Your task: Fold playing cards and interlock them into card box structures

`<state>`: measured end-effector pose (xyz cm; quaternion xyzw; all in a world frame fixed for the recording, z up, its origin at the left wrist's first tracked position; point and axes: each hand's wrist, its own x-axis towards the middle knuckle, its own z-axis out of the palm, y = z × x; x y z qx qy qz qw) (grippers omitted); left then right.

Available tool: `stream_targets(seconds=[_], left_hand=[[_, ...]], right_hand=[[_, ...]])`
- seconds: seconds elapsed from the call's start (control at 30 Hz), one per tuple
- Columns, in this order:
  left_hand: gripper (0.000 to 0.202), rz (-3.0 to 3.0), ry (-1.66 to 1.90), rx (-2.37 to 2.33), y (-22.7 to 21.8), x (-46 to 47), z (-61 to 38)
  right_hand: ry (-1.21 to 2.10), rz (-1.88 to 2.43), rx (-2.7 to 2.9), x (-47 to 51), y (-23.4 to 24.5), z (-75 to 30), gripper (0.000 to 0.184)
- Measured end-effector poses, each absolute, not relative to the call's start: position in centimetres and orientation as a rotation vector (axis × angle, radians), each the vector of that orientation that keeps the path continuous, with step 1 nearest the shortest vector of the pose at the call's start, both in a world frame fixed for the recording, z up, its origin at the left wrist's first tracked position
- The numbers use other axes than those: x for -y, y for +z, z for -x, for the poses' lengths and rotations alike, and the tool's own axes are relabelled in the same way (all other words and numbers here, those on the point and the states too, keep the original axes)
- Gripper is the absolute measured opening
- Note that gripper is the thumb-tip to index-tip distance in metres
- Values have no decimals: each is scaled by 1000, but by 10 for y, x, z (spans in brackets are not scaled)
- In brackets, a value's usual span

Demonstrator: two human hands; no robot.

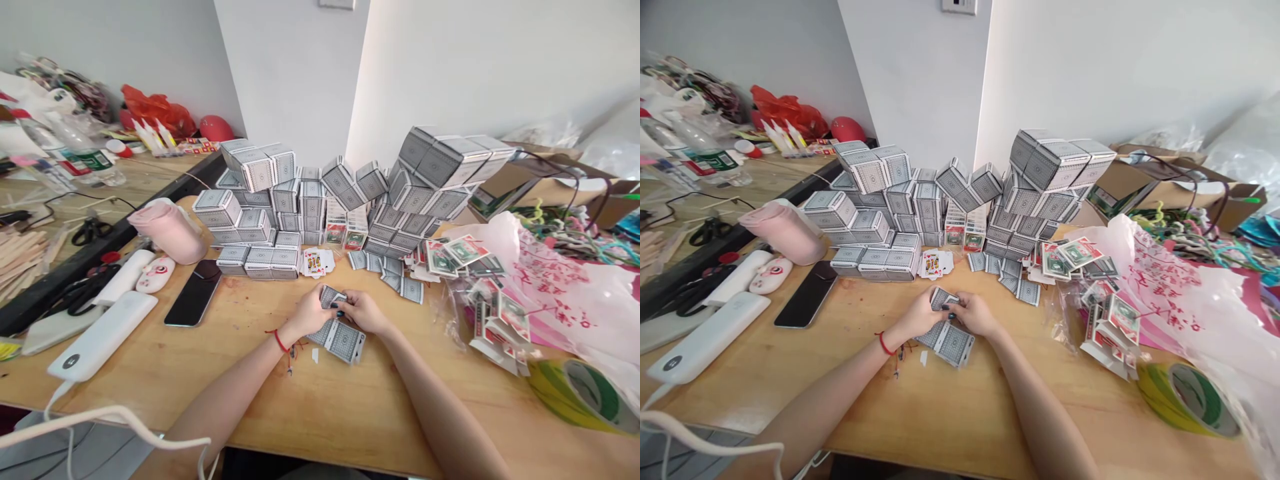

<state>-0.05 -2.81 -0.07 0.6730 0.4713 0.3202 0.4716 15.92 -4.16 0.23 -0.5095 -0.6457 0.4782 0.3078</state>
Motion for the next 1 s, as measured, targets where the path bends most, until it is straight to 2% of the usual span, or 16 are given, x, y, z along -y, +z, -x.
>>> stream_targets(seconds=[0.23,0.43,0.73,1.0], left_hand=[[22,-1606,801,-1112,0,27,0],[20,-1572,775,-1027,2,27,1],[20,-1548,748,-950,-3,22,6],[30,-1206,839,-918,-3,23,11]], right_hand=[[1415,1393,1408,40,-9,-154,34],[1626,1273,1521,37,0,-165,36],[1397,1451,1467,41,-6,-156,40],[1536,1204,1403,42,-1,-174,42]])
